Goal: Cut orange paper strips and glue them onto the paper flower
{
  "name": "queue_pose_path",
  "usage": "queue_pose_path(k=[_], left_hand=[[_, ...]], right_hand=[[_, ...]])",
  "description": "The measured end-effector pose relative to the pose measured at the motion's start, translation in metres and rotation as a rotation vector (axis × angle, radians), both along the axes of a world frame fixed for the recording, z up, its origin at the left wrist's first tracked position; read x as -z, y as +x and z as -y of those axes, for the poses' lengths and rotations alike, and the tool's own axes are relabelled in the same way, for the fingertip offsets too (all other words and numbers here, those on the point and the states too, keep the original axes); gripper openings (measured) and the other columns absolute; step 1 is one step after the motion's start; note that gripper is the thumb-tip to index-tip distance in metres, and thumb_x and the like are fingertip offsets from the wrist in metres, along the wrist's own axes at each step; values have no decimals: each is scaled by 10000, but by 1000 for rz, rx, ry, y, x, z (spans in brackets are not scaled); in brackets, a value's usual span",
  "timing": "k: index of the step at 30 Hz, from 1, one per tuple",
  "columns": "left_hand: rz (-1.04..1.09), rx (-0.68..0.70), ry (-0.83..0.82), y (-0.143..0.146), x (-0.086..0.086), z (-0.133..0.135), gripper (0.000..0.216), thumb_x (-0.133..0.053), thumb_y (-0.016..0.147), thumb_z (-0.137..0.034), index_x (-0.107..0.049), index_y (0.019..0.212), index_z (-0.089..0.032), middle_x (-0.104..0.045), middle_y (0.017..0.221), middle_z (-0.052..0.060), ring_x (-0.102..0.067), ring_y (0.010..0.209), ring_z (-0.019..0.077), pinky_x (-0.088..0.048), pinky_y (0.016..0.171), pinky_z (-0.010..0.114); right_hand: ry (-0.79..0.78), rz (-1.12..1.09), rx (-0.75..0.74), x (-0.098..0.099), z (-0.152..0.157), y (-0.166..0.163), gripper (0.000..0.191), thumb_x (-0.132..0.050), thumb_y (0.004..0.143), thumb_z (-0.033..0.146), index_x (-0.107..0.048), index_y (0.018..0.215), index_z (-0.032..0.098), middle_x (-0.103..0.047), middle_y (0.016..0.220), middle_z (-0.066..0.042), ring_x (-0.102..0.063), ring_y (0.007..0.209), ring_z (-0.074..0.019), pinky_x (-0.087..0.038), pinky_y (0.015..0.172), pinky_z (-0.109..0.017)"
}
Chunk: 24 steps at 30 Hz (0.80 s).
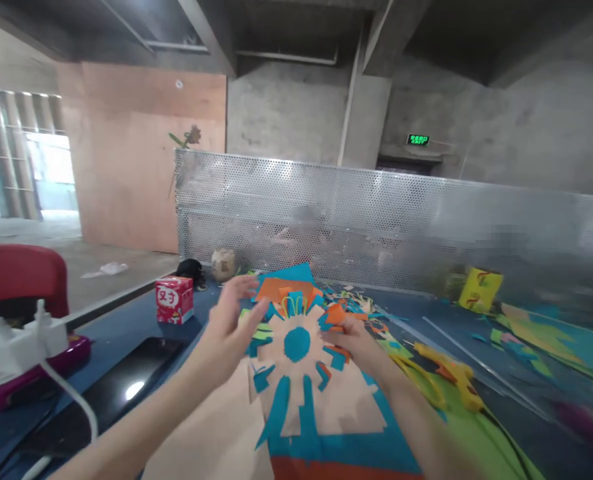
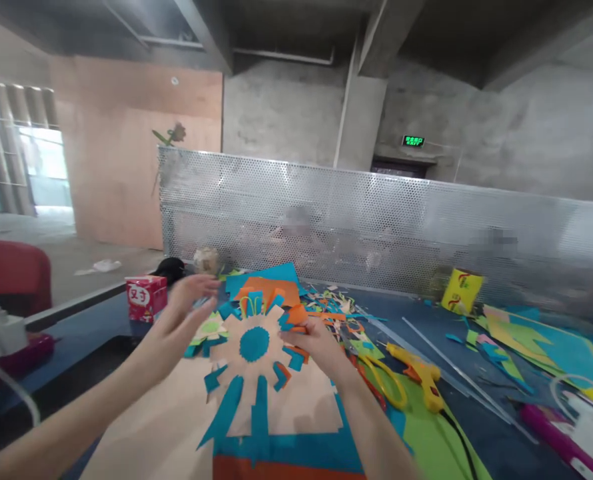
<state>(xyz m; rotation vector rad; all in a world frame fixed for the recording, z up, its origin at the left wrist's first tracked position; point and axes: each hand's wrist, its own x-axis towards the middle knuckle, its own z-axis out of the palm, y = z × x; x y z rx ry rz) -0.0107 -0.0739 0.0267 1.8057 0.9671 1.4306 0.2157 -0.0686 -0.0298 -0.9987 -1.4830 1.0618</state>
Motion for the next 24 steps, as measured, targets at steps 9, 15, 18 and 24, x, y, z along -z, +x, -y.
queue_pose_path(k=[9,15,18,24], left_hand=[[-494,112,-112,2,27,-40,480,-255,803,-496,-546,1083,-236,-537,1165,106,-471,1086,262,-349,886,388],[-1323,213,154,-37,61,16,619,-261,775,-558,-389,1260,-195,-219,1375,156,-118,1262,365,-55,946,603],[-1417,271,151,-36,73,31,717,-240,754,-605,-161,1332,-188,-119,1391,126,-79,1272,327,-52,986,553],[-1399,275,108,-5,74,27,700,-125,778,-596,-101,1340,-179,-22,1400,102,21,1272,310,-61,999,536]], right_hand=[[-66,301,203,17,2,14,133,-630,602,303,-624,637,175,-566,568,22,-495,517,-108,-409,512,-232],[-91,338,360,11,0,27,203,-598,632,353,-639,662,157,-616,607,-10,-541,535,-131,-410,492,-225],[-130,283,406,12,-1,34,235,-622,611,381,-631,658,151,-591,540,-1,-507,454,-113,-389,430,-221],[-99,-91,445,10,0,50,243,-698,534,341,-626,668,152,-610,543,8,-545,475,-122,-426,472,-232]])
